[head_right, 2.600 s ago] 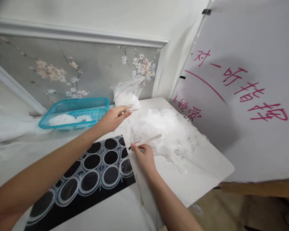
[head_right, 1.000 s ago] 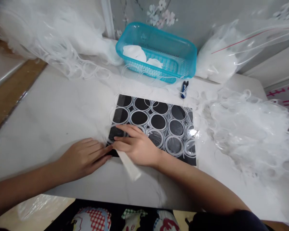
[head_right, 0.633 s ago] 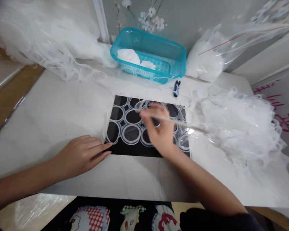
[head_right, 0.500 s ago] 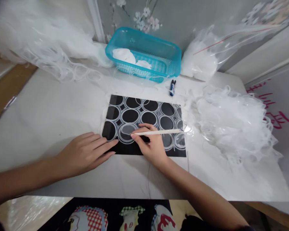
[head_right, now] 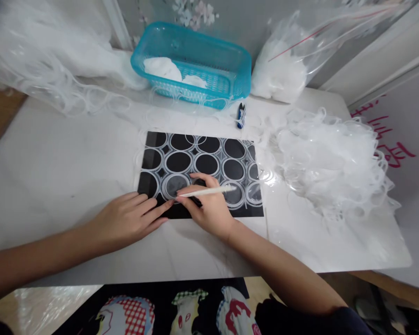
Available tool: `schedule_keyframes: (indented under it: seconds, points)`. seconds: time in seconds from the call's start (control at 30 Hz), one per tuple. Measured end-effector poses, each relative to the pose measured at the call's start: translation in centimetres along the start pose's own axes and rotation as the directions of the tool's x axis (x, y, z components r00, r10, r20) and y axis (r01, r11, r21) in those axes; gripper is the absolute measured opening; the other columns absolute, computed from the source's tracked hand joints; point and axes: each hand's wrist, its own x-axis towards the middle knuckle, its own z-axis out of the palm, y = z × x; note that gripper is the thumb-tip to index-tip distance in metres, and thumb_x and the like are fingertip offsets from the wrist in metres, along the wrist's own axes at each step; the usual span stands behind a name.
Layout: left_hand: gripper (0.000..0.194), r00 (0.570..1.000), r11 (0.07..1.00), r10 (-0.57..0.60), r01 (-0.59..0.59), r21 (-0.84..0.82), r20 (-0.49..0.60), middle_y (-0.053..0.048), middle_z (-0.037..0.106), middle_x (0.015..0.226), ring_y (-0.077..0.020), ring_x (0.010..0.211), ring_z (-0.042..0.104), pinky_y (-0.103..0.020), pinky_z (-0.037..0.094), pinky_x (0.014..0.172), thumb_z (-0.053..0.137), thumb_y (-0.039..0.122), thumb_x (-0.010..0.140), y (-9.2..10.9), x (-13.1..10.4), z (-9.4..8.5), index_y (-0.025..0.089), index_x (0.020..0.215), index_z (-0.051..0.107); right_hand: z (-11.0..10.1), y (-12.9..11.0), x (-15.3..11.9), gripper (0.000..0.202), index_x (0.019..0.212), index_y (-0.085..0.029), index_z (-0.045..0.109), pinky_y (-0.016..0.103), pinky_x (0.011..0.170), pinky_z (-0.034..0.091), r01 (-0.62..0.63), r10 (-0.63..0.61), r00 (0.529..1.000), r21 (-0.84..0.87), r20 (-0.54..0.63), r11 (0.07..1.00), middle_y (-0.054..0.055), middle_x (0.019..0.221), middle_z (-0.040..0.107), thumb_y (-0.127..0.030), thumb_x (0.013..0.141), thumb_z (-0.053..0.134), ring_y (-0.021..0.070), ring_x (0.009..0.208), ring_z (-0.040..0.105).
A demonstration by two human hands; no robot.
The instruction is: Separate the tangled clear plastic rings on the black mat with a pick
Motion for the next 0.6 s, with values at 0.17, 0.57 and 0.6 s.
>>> schedule_keyframes:
  seconds: [0.17, 0.57, 0.6]
  points:
    - [0.030, 0.993, 0.972, -0.074, 0.092, -0.216, 0.090, -0.001, 0.066, 0.075, -0.0170, 0.065, 0.059, -0.030, 0.040, 0.061, 0.049, 0.033, 0.098, -0.5, 0.3, 0.2, 0.017, 0.116, 0.066, -2.2, 1.3, 2.0, 0.018, 0.092, -0.033, 0.068, 0.056, 0.111, 0.035, 0.211, -0.238, 0.964, -0.208, -0.115, 0.955, -0.004, 0.095, 0.075, -0.019, 0.092, 0.057, 0.0245, 0.113, 0.062]
    - [0.029, 0.990, 0.988, 0.140, -0.138, -0.073, 0.026, -0.006, 0.065, 0.087, -0.0204, 0.078, 0.054, -0.033, 0.036, 0.068, 0.052, 0.031, 0.096, 0.9, 4.4, -1.0, 0.012, 0.116, 0.063, -3.7, 1.9, -2.8, 0.007, 0.086, -0.027, 0.071, 0.046, 0.089, 0.052, -0.201, 0.225, 0.954, 0.132, -0.197, 0.971, 0.002, 0.084, 0.074, -0.025, 0.088, 0.064, 0.0252, 0.103, 0.063]
    - [0.032, 0.988, 0.988, 0.148, -0.146, -0.049, 0.037, -0.007, 0.065, 0.088, -0.0209, 0.079, 0.054, -0.034, 0.036, 0.069, 0.053, 0.032, 0.096, 1.0, 4.7, -0.8, 0.011, 0.119, 0.061, -3.7, 1.8, -2.9, 0.006, 0.086, -0.027, 0.071, 0.047, 0.091, 0.051, -0.210, 0.235, 0.955, 0.144, -0.183, 0.967, 0.002, 0.084, 0.075, -0.025, 0.088, 0.065, 0.0254, 0.104, 0.063]
